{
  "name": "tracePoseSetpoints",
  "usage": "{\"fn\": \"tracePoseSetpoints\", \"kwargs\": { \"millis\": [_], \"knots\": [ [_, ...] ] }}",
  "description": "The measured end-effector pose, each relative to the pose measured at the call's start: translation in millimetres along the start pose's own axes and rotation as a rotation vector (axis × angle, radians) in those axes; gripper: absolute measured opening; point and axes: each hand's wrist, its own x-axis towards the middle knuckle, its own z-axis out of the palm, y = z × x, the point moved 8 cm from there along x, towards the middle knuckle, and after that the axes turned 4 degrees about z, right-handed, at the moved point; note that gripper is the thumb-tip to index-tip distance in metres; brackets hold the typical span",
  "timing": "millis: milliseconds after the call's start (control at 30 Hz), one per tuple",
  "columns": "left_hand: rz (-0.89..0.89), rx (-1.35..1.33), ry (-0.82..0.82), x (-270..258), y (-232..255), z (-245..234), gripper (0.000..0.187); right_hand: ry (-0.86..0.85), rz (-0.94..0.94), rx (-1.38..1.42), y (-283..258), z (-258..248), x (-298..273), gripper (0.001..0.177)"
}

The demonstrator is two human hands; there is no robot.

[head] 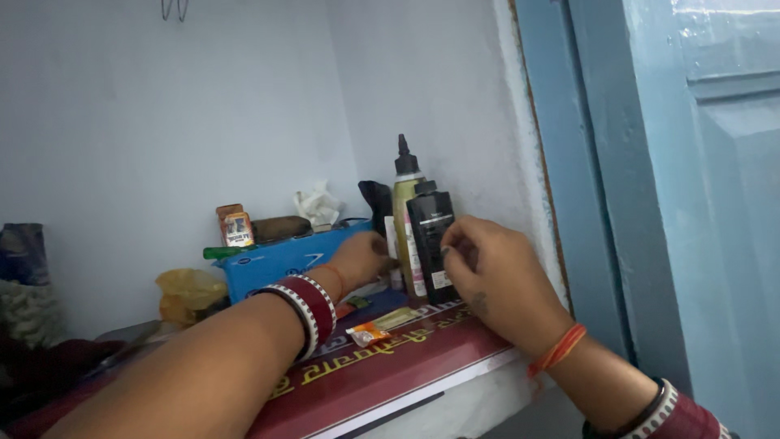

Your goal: The person wipes a small glass bottle and a white tube with a maroon cloth, then wipes the surface of a cluttered shelf. The person moves various items on the shelf while cleaning.

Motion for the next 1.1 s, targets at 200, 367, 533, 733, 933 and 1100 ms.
{"fn": "tracePoseSetpoints", "kwargs": {
  "millis": [200,367,533,733,933,1100],
  "knots": [
    [-0.058,-0.091,-0.091,-0.5,-10.3,11.3,0.028,0.021,-0.042,0.010,-1.6,-1.7,-1.5,0.013],
    [0.015,-0.046,-0.108,9.7,-26.1,20.5,0.023,-0.028,0.051,0.028,1.8,0.4,-0.5,0.014],
    [0.014,0.002,-0.141,10.9,-29.1,24.1,0.025,-0.041,0.064,-0.010,-1.0,-0.3,0.0,0.015],
    [-0.092,-0.019,-0.163,6.4,-36.2,23.2,0.024,-0.026,0.057,-0.012,-1.1,-0.5,-0.1,0.015],
    [0.030,0.018,-0.179,15.6,-44.8,28.9,0.024,-0.027,0.036,-0.014,0.0,0.3,0.5,0.014],
    [0.022,0.039,-0.180,10.2,-39.7,30.6,0.024,-0.025,0.025,-0.011,-1.8,-0.2,-0.1,0.014]
  ]
}}
